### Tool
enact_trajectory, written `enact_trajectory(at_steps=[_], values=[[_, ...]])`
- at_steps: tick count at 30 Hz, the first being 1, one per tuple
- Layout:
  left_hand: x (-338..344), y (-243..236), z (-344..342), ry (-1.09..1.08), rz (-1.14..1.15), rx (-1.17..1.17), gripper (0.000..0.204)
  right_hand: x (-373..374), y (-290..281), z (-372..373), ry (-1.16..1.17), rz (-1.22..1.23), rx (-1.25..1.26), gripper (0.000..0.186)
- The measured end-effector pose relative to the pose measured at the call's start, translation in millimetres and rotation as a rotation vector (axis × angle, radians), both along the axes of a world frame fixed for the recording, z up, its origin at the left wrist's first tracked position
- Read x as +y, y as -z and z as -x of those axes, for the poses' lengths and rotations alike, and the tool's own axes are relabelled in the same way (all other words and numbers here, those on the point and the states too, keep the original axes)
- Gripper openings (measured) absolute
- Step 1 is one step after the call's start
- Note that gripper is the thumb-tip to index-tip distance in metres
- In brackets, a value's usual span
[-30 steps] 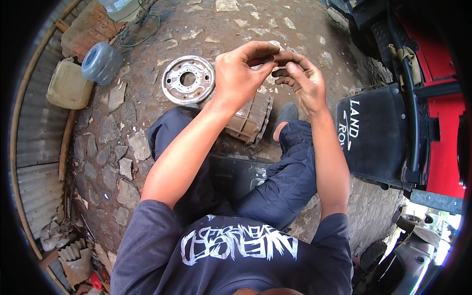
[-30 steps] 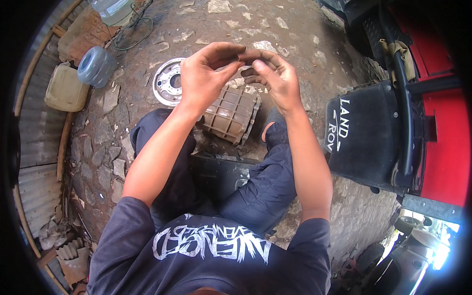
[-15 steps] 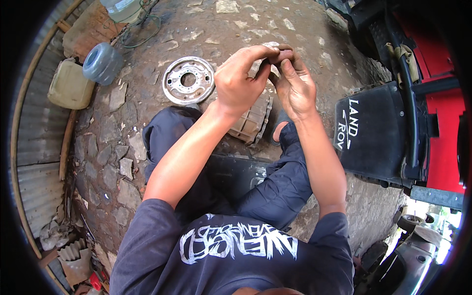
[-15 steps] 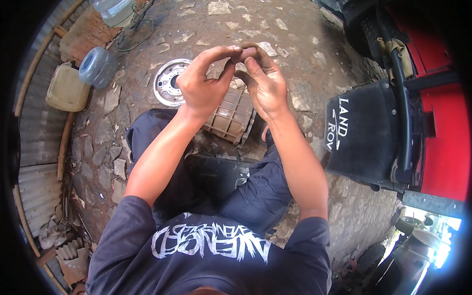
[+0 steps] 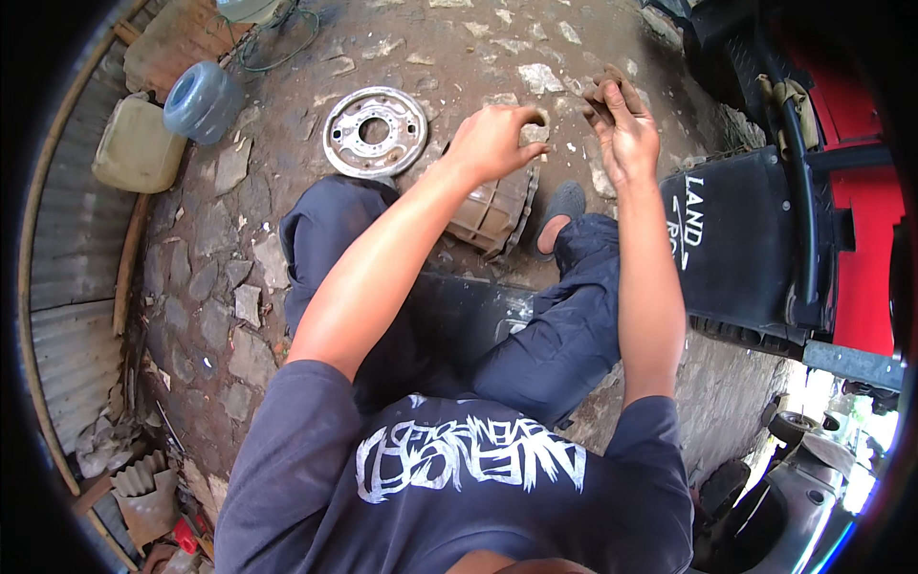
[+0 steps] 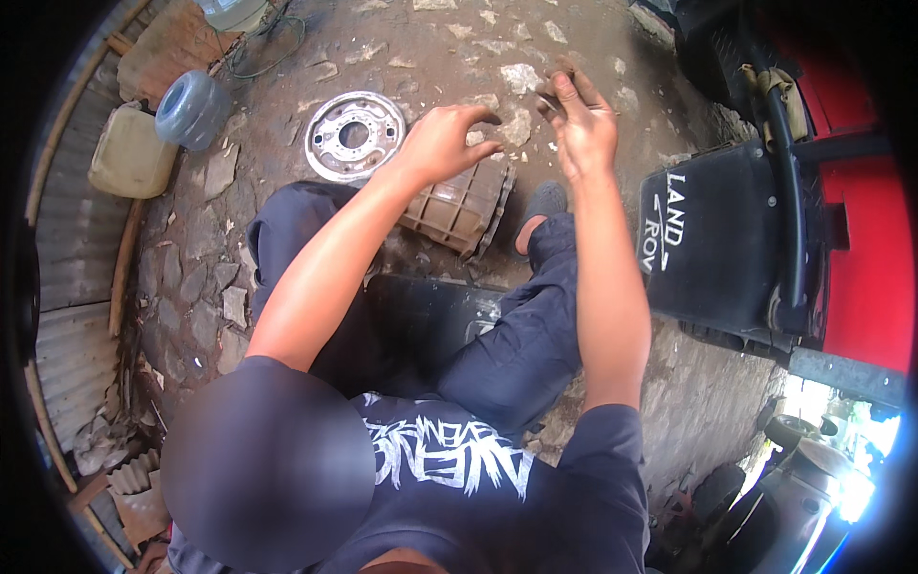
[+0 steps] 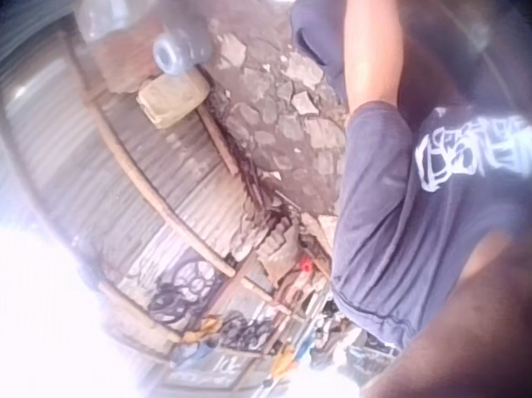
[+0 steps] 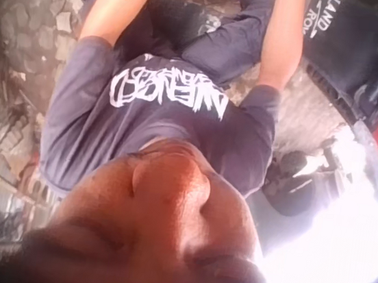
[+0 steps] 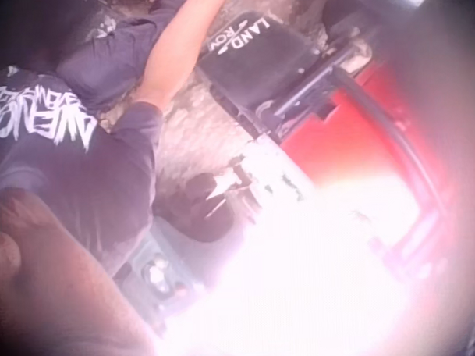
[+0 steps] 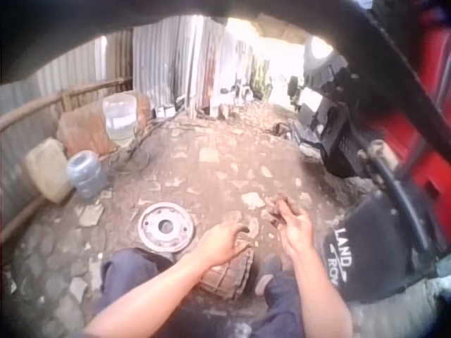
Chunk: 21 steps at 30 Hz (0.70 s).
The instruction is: The person sits on the ground and repeatedly inserts small rectangular pieces into the slots of a brown plastic mudguard. They handle the pieces one at a time, pressing them into place and adjusting them by hand.
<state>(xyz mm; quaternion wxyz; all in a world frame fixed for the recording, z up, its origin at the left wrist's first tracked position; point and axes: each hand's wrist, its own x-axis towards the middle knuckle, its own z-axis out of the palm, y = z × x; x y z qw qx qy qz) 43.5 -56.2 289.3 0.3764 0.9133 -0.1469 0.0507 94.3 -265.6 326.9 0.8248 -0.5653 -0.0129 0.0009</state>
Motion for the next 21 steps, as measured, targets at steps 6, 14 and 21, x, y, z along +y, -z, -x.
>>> enact_trajectory(at_steps=[6, 14, 21], values=[[42, 121, -2, -0.333, -0.294, 0.642, 0.046, -7, 37, 10, -0.123, 0.715, 0.016, 0.04], [33, 221, 54, -0.5, -0.282, 0.407, 0.039, 18, 159, 59, -0.099, 1.226, 0.126, 0.03], [32, 253, 13, -0.698, -0.276, 0.302, 0.048, 42, 220, 37, -0.228, 1.258, 0.039, 0.027]])
